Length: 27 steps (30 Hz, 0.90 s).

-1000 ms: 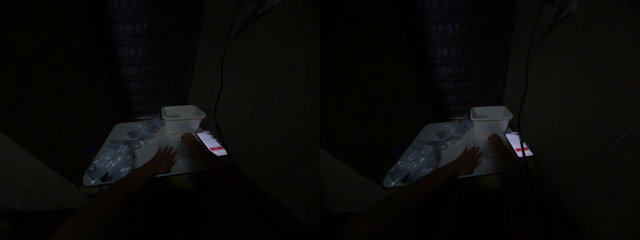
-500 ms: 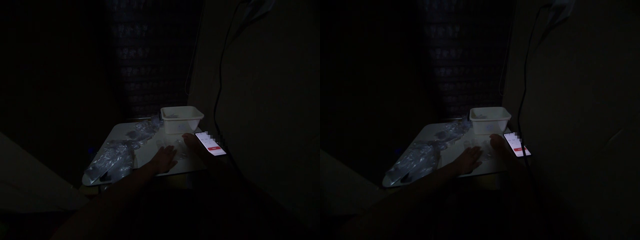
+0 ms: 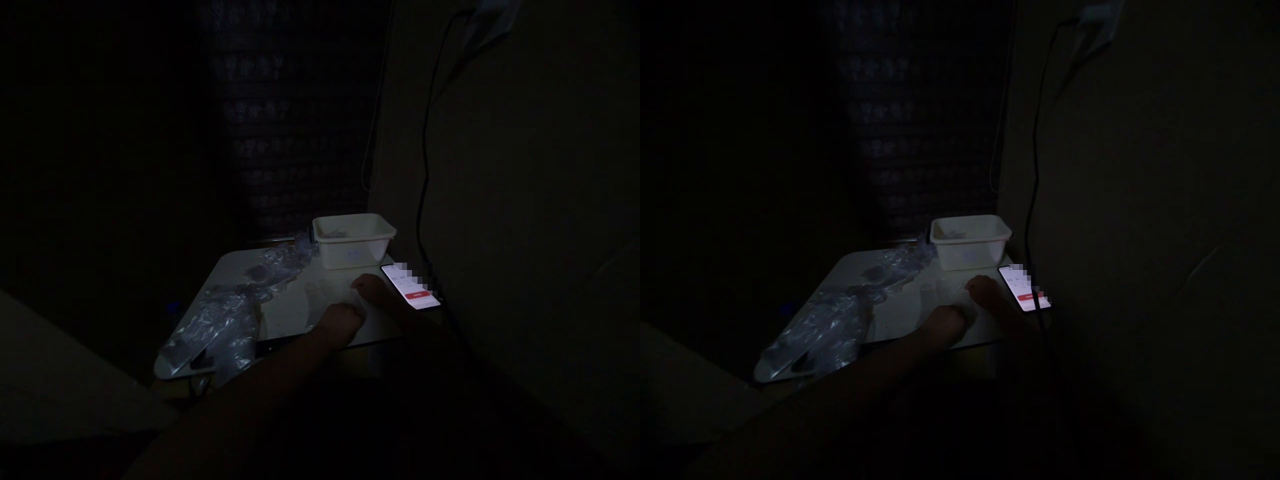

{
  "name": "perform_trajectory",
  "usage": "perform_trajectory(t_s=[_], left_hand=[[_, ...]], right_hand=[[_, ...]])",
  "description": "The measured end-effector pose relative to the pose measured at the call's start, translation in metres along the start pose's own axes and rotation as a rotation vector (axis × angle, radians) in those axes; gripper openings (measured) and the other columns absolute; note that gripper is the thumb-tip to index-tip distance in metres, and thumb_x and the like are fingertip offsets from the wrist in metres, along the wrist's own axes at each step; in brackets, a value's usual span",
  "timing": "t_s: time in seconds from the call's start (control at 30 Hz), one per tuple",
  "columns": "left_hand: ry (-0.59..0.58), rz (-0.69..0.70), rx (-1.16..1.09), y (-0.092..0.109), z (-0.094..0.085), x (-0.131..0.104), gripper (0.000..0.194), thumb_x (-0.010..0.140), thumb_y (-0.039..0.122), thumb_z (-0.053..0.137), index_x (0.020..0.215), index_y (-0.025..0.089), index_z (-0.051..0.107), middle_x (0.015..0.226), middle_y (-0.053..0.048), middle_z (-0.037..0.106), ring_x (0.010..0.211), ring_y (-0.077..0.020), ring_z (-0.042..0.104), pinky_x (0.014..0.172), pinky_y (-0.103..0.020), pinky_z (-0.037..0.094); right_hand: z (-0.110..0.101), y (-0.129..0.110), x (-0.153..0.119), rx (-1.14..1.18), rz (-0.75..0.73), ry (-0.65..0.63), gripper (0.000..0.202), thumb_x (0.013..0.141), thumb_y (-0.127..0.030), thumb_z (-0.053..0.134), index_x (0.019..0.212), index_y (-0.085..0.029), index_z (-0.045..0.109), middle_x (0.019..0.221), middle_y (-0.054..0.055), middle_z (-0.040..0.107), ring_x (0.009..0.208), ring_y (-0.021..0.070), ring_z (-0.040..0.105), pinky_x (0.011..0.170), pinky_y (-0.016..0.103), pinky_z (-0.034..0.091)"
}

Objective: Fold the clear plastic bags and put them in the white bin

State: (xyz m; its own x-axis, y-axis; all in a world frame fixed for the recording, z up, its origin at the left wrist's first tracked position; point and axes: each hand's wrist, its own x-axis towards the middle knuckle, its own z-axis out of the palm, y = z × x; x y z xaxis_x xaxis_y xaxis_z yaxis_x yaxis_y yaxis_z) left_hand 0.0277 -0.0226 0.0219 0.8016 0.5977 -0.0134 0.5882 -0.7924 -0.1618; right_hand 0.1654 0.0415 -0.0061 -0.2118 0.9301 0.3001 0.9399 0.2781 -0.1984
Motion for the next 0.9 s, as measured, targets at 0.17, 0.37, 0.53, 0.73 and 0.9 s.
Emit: perform_trajectory(t_s=[0.17, 0.37, 0.53, 0.73, 0.9], left_hand=[[-0.003, 0.037, 0.028, 0.001, 0.001, 0.004, 0.022, 0.075, 0.009, 0.035, 0.082, 0.012, 0.056, 0.078, -0.011, 0.061, 0.072, -0.0218, 0.058, 0.056, -0.031, 0.045], [0.015, -0.048, 0.000, 0.002, 0.004, 0.004, 0.025, 0.077, 0.015, 0.034, 0.075, 0.013, 0.059, 0.075, -0.010, 0.061, 0.071, -0.0206, 0.058, 0.056, -0.029, 0.045], [0.022, -0.021, 0.045, 0.003, 0.002, 0.005, 0.019, 0.072, 0.010, 0.038, 0.076, 0.012, 0.057, 0.076, -0.009, 0.061, 0.069, -0.0213, 0.058, 0.053, -0.030, 0.045], [0.025, -0.008, 0.056, 0.005, 0.001, 0.007, 0.020, 0.071, 0.007, 0.038, 0.081, 0.012, 0.054, 0.076, -0.010, 0.061, 0.069, -0.0209, 0.058, 0.052, -0.030, 0.045], [0.055, -0.088, -0.049, 0.004, -0.002, 0.011, 0.020, 0.074, 0.012, 0.036, 0.079, 0.012, 0.056, 0.076, -0.011, 0.061, 0.070, -0.0211, 0.057, 0.055, -0.030, 0.043]], right_hand=[[-0.004, -0.001, -0.001, 0.062, 0.074, 0.001, 0.033, 0.069, -0.011, 0.033, 0.079, -0.019, 0.063, 0.086, 0.002, 0.063, 0.081, 0.0121, 0.056, 0.073, 0.024, 0.042], [-0.005, 0.001, -0.003, 0.122, 0.093, 0.028, 0.030, 0.070, -0.013, 0.035, 0.079, -0.019, 0.063, 0.087, 0.002, 0.063, 0.083, 0.0120, 0.055, 0.075, 0.024, 0.041], [-0.007, -0.001, -0.003, 0.119, 0.112, 0.012, 0.030, 0.069, -0.013, 0.035, 0.079, -0.018, 0.063, 0.088, 0.003, 0.063, 0.085, 0.0128, 0.055, 0.075, 0.025, 0.041], [-0.013, -0.005, -0.004, 0.149, 0.156, -0.053, 0.030, 0.070, -0.012, 0.034, 0.082, -0.015, 0.062, 0.091, 0.006, 0.062, 0.086, 0.0140, 0.055, 0.077, 0.025, 0.040], [-0.008, 0.005, -0.002, 0.304, 0.170, 0.050, 0.024, 0.068, -0.015, 0.039, 0.073, -0.018, 0.062, 0.084, 0.004, 0.063, 0.082, 0.0157, 0.055, 0.078, 0.030, 0.040]])
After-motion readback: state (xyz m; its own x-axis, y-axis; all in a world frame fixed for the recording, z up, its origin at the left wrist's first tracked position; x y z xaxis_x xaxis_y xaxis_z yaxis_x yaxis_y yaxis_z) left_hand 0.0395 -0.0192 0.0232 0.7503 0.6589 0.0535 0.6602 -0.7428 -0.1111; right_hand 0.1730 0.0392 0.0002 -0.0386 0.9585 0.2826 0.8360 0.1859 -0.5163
